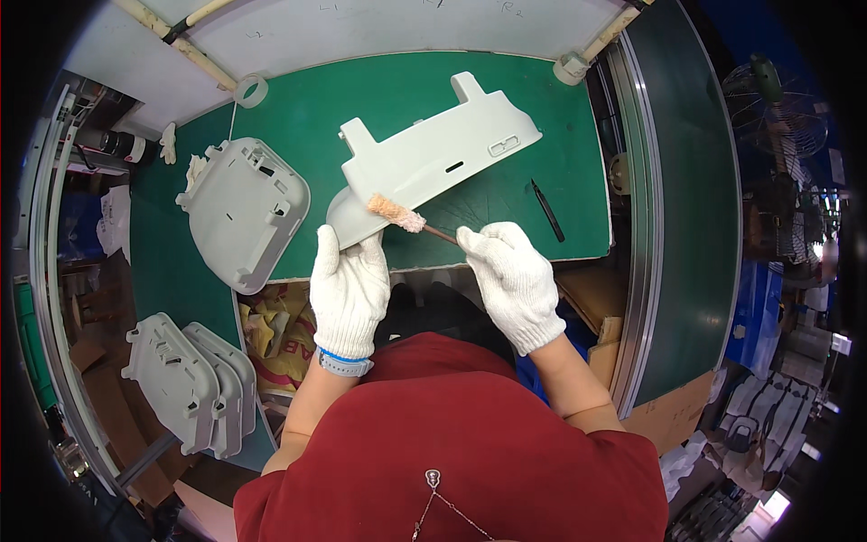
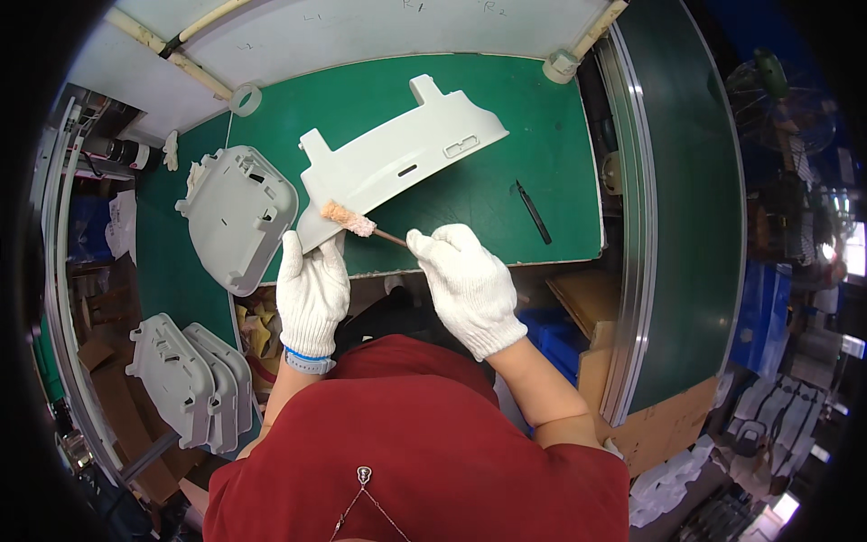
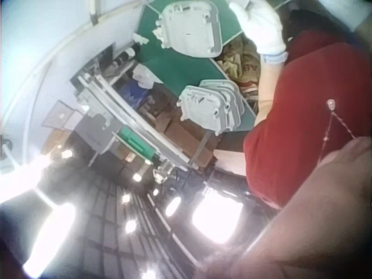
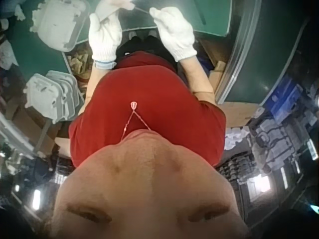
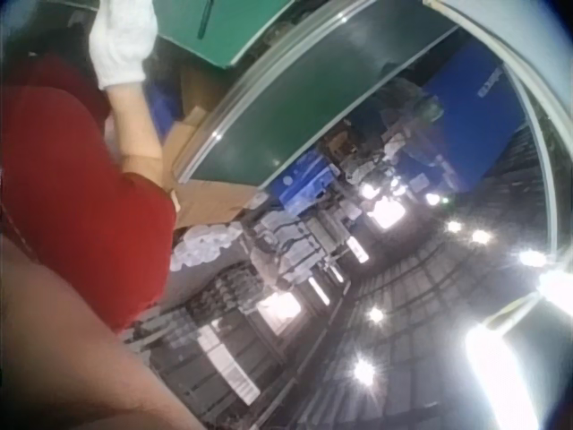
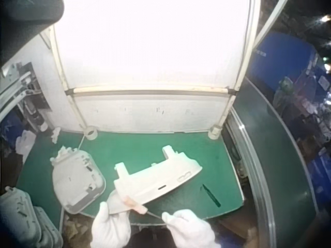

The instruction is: The person cleans and preps plastic housing components using a brush and a thin pick tool.

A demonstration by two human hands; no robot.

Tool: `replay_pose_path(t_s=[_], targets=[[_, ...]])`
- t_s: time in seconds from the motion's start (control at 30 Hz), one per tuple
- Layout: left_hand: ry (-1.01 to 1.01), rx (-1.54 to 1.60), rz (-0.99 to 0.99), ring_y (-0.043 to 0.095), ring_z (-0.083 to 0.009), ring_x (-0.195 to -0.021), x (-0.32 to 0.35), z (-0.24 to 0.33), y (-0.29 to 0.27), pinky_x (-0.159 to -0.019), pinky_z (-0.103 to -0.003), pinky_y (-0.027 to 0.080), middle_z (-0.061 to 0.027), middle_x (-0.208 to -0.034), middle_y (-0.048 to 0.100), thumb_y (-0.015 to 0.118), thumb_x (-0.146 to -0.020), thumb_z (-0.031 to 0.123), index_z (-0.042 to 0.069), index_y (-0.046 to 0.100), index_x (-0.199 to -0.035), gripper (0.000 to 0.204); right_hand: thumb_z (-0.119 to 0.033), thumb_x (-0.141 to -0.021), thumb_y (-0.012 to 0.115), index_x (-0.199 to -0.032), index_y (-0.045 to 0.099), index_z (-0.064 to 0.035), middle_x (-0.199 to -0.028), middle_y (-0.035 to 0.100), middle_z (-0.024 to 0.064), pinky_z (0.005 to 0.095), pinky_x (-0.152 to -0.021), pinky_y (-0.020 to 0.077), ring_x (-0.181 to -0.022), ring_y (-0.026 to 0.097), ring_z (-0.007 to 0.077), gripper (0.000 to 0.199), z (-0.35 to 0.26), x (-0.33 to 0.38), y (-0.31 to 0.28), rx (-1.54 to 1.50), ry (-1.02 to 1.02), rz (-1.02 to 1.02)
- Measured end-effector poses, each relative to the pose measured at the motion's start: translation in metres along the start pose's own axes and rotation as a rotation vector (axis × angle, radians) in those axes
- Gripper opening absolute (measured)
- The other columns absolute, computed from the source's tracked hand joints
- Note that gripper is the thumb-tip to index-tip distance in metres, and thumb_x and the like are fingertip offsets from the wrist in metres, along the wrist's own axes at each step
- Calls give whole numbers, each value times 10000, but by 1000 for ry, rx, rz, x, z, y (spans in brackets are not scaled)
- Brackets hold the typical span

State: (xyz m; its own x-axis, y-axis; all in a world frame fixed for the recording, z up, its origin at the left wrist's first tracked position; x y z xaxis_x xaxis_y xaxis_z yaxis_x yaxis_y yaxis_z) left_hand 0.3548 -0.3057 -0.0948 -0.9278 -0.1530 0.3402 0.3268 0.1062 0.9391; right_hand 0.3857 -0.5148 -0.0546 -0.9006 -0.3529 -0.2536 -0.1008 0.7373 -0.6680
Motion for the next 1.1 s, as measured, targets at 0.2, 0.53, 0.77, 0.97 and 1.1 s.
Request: replay_pose_path(t_s=[0.2, 0.53, 0.77, 0.97, 1.1], targets=[[16, -10, 0, 495, -364, -1364, 0, 2, -6, -1098, -391, 560, -240, -1414, 533, 550, -1071, 175, -84, 460, -1394, 423, 32, -866, 739, -1144, 746, -98, -954, 654, 119, 314, -675, 533, -764, 658, 261, 307, 3, 0, -1, -10, -2, 17], [3, 11, -30, 481, -358, -1379, -4, 5, -11, -1093, -390, 559, -235, -1425, 534, 542, -1076, 175, -76, 495, -1376, 394, -17, -912, 709, -1117, 733, -93, -930, 631, 106, 326, -663, 513, -747, 642, 253, 220, 41, -3, -14, -51, 121, 185], [20, 8, -41, 483, -362, -1373, -4, 5, -13, -1095, -382, 558, -240, -1415, 540, 526, -1084, 177, -91, 492, -1372, 395, -28, -907, 707, -1118, 728, -107, -944, 641, 86, 335, -666, 522, -755, 653, 233, 227, 50, -7, -29, 177, 117, 378], [-23, 55, -75, 489, -378, -1377, -4, 6, -14, -1129, -416, 528, -246, -1437, 524, 511, -1087, 164, -114, 477, -1373, 400, -90, -916, 705, -1120, 726, -146, -974, 638, 89, 382, -724, 542, -850, 662, 289, 213, 61, -12, -13, 238, -39, 337], [-35, 22, -75, 543, -347, -1332, -4, 9, -20, -1110, -419, 538, -230, -1404, 566, 508, -1089, 162, -114, 482, -1369, 394, 11, -940, 632, -1172, 714, -6, -1066, 674, 135, 312, -903, 508, -1000, 665, 258, 246, 140, -16, -32, 97, 437, 384]])
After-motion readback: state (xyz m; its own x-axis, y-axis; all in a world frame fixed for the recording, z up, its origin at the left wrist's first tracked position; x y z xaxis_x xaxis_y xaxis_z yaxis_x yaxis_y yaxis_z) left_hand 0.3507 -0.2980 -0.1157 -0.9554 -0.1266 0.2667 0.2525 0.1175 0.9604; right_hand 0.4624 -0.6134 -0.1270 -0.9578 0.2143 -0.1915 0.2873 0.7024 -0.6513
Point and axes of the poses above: each hand's wrist, its own x-axis away from the middle knuckle, its own y-axis out of the palm, z = x × y, the point moved 1 cm from there along -x, towards the middle knuckle
